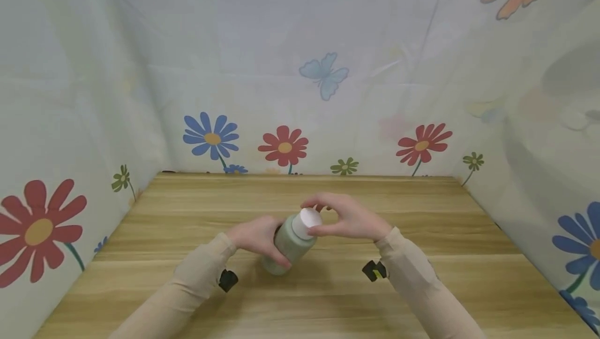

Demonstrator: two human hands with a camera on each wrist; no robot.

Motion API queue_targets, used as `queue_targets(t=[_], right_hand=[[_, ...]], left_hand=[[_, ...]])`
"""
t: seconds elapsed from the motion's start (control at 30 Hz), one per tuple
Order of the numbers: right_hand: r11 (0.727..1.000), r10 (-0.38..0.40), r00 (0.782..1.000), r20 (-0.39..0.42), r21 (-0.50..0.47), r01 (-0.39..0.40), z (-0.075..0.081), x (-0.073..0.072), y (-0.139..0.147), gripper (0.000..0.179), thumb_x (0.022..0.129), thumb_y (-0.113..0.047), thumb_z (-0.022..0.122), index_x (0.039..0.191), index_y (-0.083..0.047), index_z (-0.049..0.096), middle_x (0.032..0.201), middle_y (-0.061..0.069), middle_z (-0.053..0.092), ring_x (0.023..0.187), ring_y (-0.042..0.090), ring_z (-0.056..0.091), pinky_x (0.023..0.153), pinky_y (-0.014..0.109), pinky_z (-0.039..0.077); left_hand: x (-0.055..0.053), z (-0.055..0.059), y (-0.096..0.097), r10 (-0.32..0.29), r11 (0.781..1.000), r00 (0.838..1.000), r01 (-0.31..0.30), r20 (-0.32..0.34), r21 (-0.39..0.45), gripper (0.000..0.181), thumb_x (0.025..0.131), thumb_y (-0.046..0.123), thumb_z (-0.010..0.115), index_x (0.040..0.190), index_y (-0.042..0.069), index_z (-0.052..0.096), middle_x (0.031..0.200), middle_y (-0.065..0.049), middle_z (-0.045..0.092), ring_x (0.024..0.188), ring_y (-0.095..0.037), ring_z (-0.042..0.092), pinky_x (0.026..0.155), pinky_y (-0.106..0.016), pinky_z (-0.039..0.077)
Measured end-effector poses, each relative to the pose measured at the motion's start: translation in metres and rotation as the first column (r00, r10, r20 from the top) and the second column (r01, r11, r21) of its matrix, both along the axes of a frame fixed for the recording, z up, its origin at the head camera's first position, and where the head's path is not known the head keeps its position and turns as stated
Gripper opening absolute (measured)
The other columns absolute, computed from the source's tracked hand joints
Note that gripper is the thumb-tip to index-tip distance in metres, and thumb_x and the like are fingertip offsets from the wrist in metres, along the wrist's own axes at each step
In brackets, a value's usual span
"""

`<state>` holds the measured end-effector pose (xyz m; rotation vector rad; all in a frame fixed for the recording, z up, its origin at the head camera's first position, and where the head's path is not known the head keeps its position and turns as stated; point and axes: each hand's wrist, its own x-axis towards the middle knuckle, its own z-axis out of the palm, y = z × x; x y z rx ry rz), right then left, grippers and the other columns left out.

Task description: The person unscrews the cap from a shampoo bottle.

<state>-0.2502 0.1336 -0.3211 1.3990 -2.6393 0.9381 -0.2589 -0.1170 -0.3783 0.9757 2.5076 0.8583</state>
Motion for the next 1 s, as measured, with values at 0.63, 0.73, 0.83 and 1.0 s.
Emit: queue_targets(t=[0.63,0.73,0.83,1.0], right_hand=[[0.976,0.195,0.979,-0.062,0.112,-0.187,0.007,0.001,-0.004,0.046,0.084,-0.008,0.069,0.128,-0.014,0.057,0.128,-0.002,0.061,0.117,0.014,0.056,0.102,0.036,0.047],[0.970,0.210,0.977,-0.045,0.133,-0.202,0.008,0.001,-0.003,0.048,0.084,-0.006,0.068,0.129,-0.015,0.055,0.129,-0.002,0.060,0.118,0.014,0.055,0.103,0.035,0.046],[0.967,0.217,0.975,-0.035,0.141,-0.211,0.011,0.001,-0.003,0.049,0.084,-0.005,0.067,0.130,-0.016,0.054,0.130,-0.002,0.059,0.119,0.013,0.054,0.103,0.035,0.046],[0.972,0.195,0.980,-0.030,0.142,-0.189,0.014,0.002,-0.005,0.045,0.089,-0.018,0.068,0.132,-0.016,0.053,0.132,-0.002,0.058,0.121,0.013,0.054,0.105,0.035,0.045]], left_hand=[[0.002,-0.006,0.000,-0.016,1.000,1.000,0.016,-0.014,0.006,0.061,0.064,0.035,0.088,0.113,0.013,0.059,0.104,0.005,0.066,0.091,-0.008,0.060,0.082,-0.029,0.051],[0.002,-0.007,0.001,-0.018,1.000,1.000,0.018,-0.011,0.007,0.061,0.065,0.034,0.087,0.114,0.013,0.058,0.105,0.005,0.066,0.091,-0.008,0.060,0.082,-0.028,0.050],[0.002,-0.006,0.001,-0.016,1.000,1.000,0.016,-0.012,0.008,0.062,0.065,0.034,0.087,0.115,0.013,0.058,0.105,0.005,0.066,0.092,-0.008,0.060,0.083,-0.028,0.050],[0.003,-0.001,0.001,-0.014,1.000,1.000,0.014,-0.003,0.016,0.062,0.065,0.032,0.087,0.115,0.012,0.058,0.105,0.004,0.066,0.092,-0.008,0.060,0.082,-0.028,0.051]])
